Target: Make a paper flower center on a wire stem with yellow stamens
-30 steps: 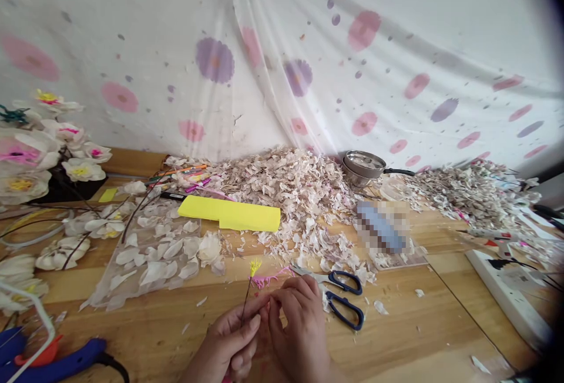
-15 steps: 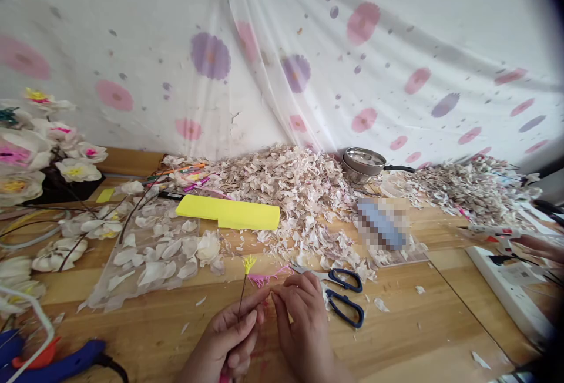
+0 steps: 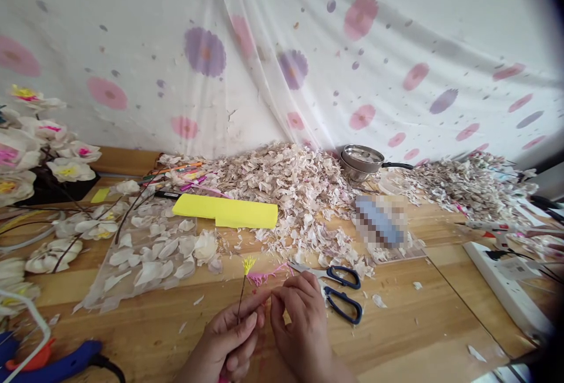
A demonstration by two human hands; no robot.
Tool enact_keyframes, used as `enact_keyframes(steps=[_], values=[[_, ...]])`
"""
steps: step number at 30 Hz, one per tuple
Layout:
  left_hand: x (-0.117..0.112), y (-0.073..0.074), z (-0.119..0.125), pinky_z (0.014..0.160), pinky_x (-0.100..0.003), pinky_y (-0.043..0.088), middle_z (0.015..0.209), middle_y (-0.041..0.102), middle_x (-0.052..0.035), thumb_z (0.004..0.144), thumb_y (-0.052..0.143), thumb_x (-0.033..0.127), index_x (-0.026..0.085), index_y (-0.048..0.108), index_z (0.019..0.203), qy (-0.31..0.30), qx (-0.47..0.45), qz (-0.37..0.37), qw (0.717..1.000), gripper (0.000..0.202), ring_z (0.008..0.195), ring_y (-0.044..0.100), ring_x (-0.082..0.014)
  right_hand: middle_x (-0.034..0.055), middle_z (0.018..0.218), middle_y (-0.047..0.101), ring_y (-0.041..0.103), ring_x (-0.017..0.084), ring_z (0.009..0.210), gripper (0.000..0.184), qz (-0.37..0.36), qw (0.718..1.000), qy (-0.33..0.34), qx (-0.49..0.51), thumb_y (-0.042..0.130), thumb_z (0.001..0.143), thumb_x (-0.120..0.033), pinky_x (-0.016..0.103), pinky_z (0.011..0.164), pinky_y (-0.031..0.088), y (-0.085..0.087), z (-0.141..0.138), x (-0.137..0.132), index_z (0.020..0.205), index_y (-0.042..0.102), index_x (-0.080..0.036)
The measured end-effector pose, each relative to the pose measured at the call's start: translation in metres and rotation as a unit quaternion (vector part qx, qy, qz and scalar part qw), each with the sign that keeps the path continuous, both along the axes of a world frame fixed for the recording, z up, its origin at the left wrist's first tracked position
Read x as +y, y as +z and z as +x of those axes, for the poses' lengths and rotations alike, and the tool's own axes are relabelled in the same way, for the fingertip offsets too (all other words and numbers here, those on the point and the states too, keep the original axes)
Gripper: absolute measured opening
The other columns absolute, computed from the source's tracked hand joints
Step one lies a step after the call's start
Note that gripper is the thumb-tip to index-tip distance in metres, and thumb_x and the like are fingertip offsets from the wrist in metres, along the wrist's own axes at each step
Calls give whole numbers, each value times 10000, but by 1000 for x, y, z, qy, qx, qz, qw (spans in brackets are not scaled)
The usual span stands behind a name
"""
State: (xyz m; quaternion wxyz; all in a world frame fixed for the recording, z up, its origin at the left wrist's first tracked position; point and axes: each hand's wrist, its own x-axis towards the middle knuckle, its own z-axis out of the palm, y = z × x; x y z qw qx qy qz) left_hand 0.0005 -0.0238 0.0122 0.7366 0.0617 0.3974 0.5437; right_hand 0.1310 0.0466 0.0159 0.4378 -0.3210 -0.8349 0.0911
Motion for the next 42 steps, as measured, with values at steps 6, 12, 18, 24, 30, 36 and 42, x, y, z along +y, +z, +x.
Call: enact_keyframes(steps=[6,12,18,24,30,36,42], values=[[0,1,0,349,-145,121,661,551,23,505,892,383,189,745,934,8,19,-8,1000,493,346,222,41,9,650,617,542,158,644,180,-29,999,-34,25,496,819,-40,316,688,388,0,8,7,749,581,-183],[3,-1,1,353,-153,120,601,558,29,406,911,437,172,735,741,42,87,-32,995,462,333,243,30,3,657,554,516,144,650,220,-218,971,40,88,501,898,-217,276,641,406,-2,9,-5,683,529,-182],[3,-1,3,357,-177,170,499,587,-10,352,890,525,152,725,619,78,196,-29,977,488,345,267,-14,6,630,541,519,138,627,331,-287,946,97,115,493,911,-396,242,571,408,-16,1,-18,668,532,-174],[1,-6,0,534,-207,397,599,660,-56,473,853,533,170,725,603,75,281,39,956,406,551,522,-128,-4,615,537,511,125,598,318,-302,942,97,112,522,899,-379,223,549,408,-17,-1,-21,653,515,-178],[-1,-11,3,430,-198,241,557,539,7,488,845,539,152,669,622,70,194,6,978,446,455,348,-67,14,642,562,533,141,640,279,-306,937,113,128,524,895,-346,236,593,433,-18,-2,-24,676,556,-177],[4,-1,2,398,-190,140,536,486,34,438,856,548,135,611,601,85,178,-42,979,507,417,259,-37,-19,571,504,450,106,477,311,-486,826,184,218,497,906,-416,213,455,372,-21,-4,-24,730,588,-176],[1,2,0,407,-195,96,579,515,20,525,813,563,123,602,623,46,133,-33,989,498,392,228,-9,29,777,635,565,188,792,151,-215,966,84,113,496,893,-154,331,738,431,-8,-1,-19,876,632,-217]])
